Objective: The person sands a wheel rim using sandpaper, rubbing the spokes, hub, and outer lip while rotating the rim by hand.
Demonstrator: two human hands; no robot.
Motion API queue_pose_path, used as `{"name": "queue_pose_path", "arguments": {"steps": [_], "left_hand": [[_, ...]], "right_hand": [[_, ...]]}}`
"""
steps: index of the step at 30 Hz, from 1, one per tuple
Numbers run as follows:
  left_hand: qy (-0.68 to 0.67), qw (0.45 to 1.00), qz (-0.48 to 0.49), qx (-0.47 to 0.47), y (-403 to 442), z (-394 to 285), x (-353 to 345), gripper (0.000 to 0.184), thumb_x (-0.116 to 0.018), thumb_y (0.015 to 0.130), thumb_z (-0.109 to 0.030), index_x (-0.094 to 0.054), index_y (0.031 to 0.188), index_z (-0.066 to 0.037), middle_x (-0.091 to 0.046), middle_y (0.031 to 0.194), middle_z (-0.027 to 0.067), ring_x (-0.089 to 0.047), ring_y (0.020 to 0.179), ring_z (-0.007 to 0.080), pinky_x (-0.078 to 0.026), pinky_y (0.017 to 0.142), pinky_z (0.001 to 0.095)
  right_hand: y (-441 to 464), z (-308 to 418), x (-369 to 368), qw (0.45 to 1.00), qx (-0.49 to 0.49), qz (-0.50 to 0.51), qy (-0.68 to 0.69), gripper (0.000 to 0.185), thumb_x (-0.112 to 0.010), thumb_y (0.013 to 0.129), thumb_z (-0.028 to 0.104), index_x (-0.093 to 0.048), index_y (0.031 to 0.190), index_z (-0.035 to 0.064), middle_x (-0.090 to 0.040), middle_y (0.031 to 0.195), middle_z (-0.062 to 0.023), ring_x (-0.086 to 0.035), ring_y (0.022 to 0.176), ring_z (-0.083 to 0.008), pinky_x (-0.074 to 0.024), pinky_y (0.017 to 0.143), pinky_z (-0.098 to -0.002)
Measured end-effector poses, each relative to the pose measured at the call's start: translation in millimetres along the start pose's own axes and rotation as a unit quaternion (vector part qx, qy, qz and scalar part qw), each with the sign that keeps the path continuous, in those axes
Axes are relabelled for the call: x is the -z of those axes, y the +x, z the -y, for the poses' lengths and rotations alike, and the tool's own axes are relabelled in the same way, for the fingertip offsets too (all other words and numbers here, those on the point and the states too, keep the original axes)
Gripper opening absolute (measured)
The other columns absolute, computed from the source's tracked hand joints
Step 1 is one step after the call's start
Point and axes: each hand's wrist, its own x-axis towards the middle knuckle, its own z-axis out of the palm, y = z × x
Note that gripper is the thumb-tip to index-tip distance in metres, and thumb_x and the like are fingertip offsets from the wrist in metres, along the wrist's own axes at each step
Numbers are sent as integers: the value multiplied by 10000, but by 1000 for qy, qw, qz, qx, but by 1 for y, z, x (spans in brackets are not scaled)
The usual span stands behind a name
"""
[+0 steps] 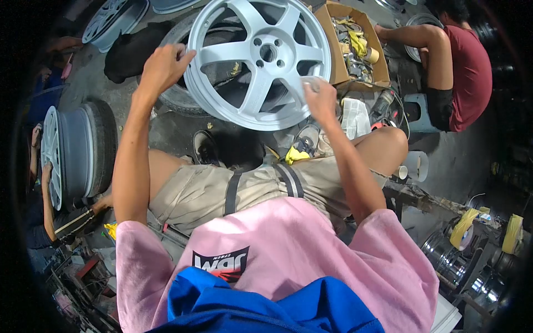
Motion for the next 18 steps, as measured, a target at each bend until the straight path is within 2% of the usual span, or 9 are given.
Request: {"name": "queue_pose_path", "arguments": {"steps": [1, 3, 7, 8, 9, 10, 11, 15, 18], "left_hand": [[15, 1000, -2, 24, -4, 5, -6, 436, -667, 942, -426, -765, 895, -4, -734, 854, 252, -711, 832, 453, -557, 780, 524], [36, 998, -11, 49, -13, 9, -16, 466, -672, 939, -459, -767, 893, -5, -736, 862, 258, -716, 845, 454, -560, 791, 521], [-30, 983, 135, 123, -38, 14, -58, 633, -654, 942, -585, -757, 875, 37, -748, 849, 247, -753, 855, 404, -575, 816, 500], [-167, 953, 202, 154, -45, 13, -68, 647, -671, 949, -556, -736, 865, 82, -746, 786, 222, -764, 742, 330, -592, 736, 443], [-267, 918, 243, 165, -51, 9, -81, 571, -722, 971, -435, -711, 873, 128, -739, 757, 146, -736, 628, 179, -578, 577, 297], [-355, 874, 259, 207, -59, 2, -91, 539, -714, 979, -403, -720, 907, 132, -743, 772, 153, -726, 635, 178, -574, 582, 295], [-371, 877, 225, 206, -65, -2, -97, 523, -715, 979, -384, -722, 912, 135, -741, 769, 156, -720, 637, 179, -574, 584, 300], [-342, 903, 169, 199, -63, -2, -101, 477, -714, 979, -336, -728, 899, 134, -736, 753, 156, -712, 647, 187, -572, 592, 313], [-255, 938, 143, 187, -49, 14, -93, 494, -745, 929, -349, -727, 879, 142, -729, 729, 179, -724, 652, 222, -571, 614, 365]], "right_hand": [[6, -10, 11, 993, -111, 24, -40, 278, -658, 951, 242, -757, 1111, 38, -734, 1068, -220, -717, 979, -388, -542, 858, -433], [6, -60, -1, 990, -128, 28, -43, 315, -635, 967, 286, -752, 1122, 37, -732, 1065, -230, -711, 992, -397, -536, 874, -440], [-8, -62, -38, 993, -110, 45, -13, 453, -528, 1027, 415, -707, 1200, 37, -719, 968, -249, -679, 988, -439, -499, 898, -473], [-9, -62, -42, 993, -106, 46, -10, 453, -528, 1027, 415, -707, 1200, 37, -719, 968, -249, -679, 988, -439, -499, 898, -473], [-10, -61, -45, 993, -118, 22, 5, 460, -516, 1032, 425, -702, 1176, 30, -708, 936, -245, -673, 962, -444, -496, 880, -480], [-10, -60, -48, 991, -130, -3, 19, 470, -503, 1037, 436, -698, 1152, 24, -698, 903, -240, -667, 935, -449, -493, 863, -486], [-7, -61, -46, 991, -132, 16, 9, 480, -478, 1044, 445, -688, 1031, 14, -672, 839, -227, -662, 872, -424, -483, 829, -489], [1, -69, -44, 992, -123, 32, -1, 506, -471, 1042, 448, -627, 894, -10, -625, 734, -205, -628, 743, -377, -476, 761, -483], [-2, -66, -45, 976, -202, 69, -44, 477, -548, 1003, 422, -723, 997, -22, -684, 787, -231, -676, 781, -348, -500, 769, -470]]}}
